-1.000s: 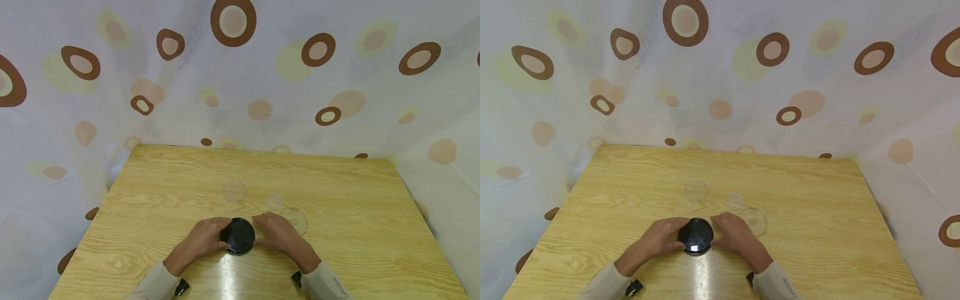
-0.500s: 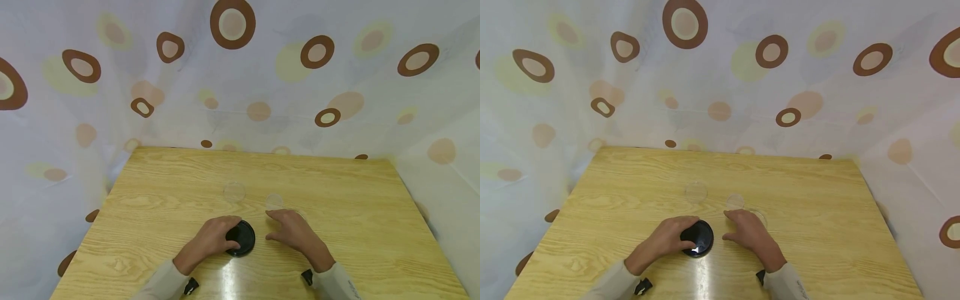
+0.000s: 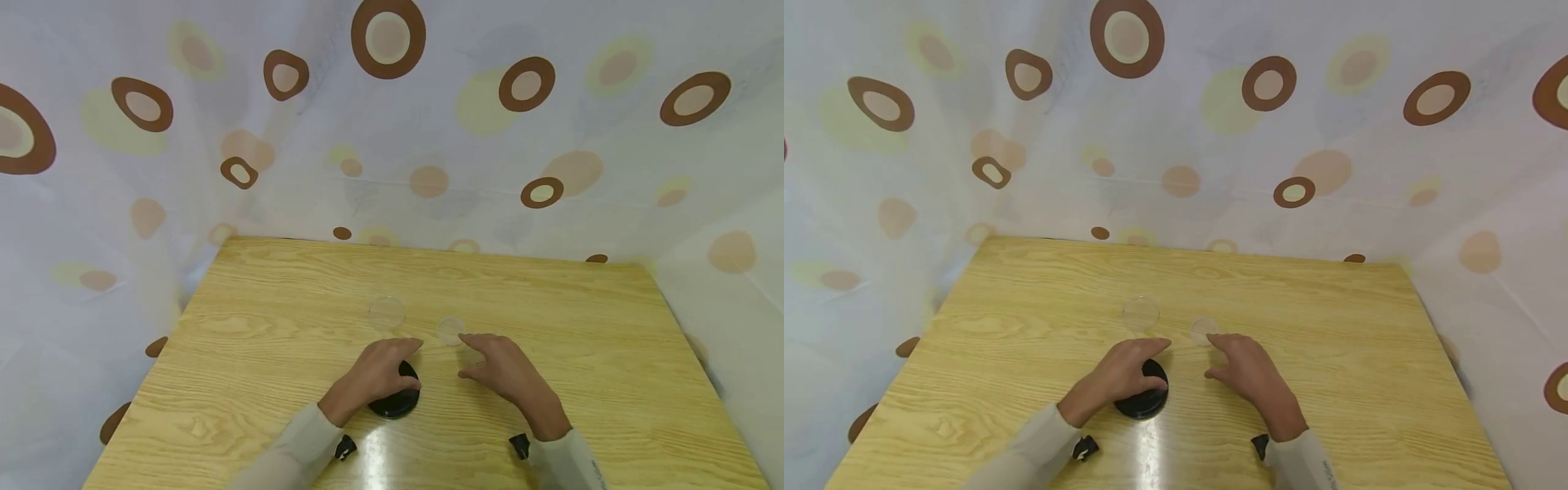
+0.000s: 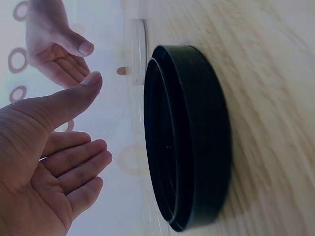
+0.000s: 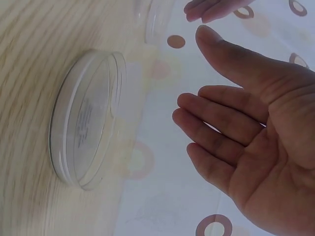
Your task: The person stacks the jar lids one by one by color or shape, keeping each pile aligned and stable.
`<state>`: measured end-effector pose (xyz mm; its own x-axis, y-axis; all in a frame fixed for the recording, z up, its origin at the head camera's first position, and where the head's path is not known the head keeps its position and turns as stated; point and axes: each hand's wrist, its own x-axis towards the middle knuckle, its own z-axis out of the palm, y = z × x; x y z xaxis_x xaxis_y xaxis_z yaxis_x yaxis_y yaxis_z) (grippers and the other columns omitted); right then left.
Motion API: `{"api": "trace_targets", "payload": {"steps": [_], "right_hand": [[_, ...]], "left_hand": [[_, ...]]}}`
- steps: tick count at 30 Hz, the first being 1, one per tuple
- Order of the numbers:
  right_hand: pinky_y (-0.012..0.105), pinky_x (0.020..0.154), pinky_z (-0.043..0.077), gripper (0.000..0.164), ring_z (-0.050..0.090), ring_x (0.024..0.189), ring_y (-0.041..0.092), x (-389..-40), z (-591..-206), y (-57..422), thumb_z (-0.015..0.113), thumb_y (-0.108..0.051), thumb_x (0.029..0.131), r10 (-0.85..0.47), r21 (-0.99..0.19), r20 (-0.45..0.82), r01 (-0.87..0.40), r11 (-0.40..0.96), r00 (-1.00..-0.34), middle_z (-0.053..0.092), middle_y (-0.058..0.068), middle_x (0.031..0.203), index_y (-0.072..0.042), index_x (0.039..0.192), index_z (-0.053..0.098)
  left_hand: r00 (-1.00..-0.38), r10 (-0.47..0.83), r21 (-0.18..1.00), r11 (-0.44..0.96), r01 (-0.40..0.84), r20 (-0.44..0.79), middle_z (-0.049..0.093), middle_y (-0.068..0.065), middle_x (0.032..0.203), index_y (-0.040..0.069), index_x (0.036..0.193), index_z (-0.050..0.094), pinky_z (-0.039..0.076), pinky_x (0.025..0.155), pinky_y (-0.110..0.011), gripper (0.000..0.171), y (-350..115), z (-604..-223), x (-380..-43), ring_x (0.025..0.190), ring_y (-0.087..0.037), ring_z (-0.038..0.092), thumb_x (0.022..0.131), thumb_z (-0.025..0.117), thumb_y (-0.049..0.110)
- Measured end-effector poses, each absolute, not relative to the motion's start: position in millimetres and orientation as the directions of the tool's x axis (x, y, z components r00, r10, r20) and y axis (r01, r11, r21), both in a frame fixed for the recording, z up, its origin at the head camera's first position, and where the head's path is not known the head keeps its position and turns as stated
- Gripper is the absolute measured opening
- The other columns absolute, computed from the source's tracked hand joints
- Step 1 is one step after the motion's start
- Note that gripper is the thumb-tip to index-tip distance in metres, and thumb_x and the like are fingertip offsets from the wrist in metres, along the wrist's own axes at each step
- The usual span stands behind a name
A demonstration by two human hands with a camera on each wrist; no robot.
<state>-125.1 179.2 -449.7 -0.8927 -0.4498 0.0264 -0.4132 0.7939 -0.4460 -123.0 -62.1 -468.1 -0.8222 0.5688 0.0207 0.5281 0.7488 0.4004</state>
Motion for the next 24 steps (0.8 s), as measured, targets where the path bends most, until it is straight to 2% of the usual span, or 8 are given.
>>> {"api": "trace_targets", "payload": {"steps": [2, 10, 17, 24], "right_hand": [[0.048, 0.087, 0.052, 0.058, 0.063, 0.107, 0.035, -125.6, -448.2, 182.2, 0.079, -0.021, 0.075, -0.447, -0.443, 0.018, -0.408, 0.798, -0.894, 0.064, 0.018, 0.122, 0.002, 0.124, 0.06], [0.049, 0.089, 0.051, 0.06, 0.061, 0.109, 0.037, -127.0, -447.4, 191.4, 0.079, -0.02, 0.074, -0.422, -0.441, 0.017, -0.385, 0.81, -0.907, 0.063, 0.02, 0.123, 0.003, 0.125, 0.059], [0.051, 0.089, 0.051, 0.062, 0.061, 0.109, 0.039, -128.4, -448.9, 199.5, 0.08, -0.017, 0.074, -0.412, -0.467, 0.029, -0.376, 0.8, -0.911, 0.063, 0.022, 0.123, 0.005, 0.127, 0.057], [0.053, 0.089, 0.05, 0.063, 0.059, 0.111, 0.042, -129.6, -447.7, 213.0, 0.078, -0.015, 0.075, -0.363, -0.479, -0.012, -0.314, 0.82, -0.932, 0.06, 0.025, 0.125, 0.005, 0.13, 0.054]], "left_hand": [[-0.825, 0.565, 0.399, 0.751, 0.526, 0.023, 0.059, -0.005, 0.133, 0.009, 0.133, 0.055, 0.049, 0.097, -0.034, 0.067, -59.1, -469.2, -124.7, 0.12, -0.02, 0.058, 0.077, 0.077, 0.039], [-0.817, 0.574, 0.407, 0.735, 0.542, 0.051, 0.06, -0.005, 0.132, 0.008, 0.132, 0.056, 0.049, 0.098, -0.032, 0.066, -46.9, -472.9, -127.3, 0.12, -0.019, 0.058, 0.077, 0.078, 0.037], [-0.818, 0.575, 0.393, 0.747, 0.536, 0.023, 0.059, -0.003, 0.133, 0.01, 0.134, 0.054, 0.047, 0.1, -0.03, 0.068, -38.0, -472.0, -129.3, 0.121, -0.017, 0.057, 0.077, 0.077, 0.039], [-0.799, 0.601, 0.379, 0.734, 0.564, 0.026, 0.057, -0.002, 0.135, 0.011, 0.136, 0.053, 0.046, 0.101, -0.028, 0.066, -22.5, -468.4, -135.2, 0.123, -0.016, 0.056, 0.08, 0.074, 0.04]]}}
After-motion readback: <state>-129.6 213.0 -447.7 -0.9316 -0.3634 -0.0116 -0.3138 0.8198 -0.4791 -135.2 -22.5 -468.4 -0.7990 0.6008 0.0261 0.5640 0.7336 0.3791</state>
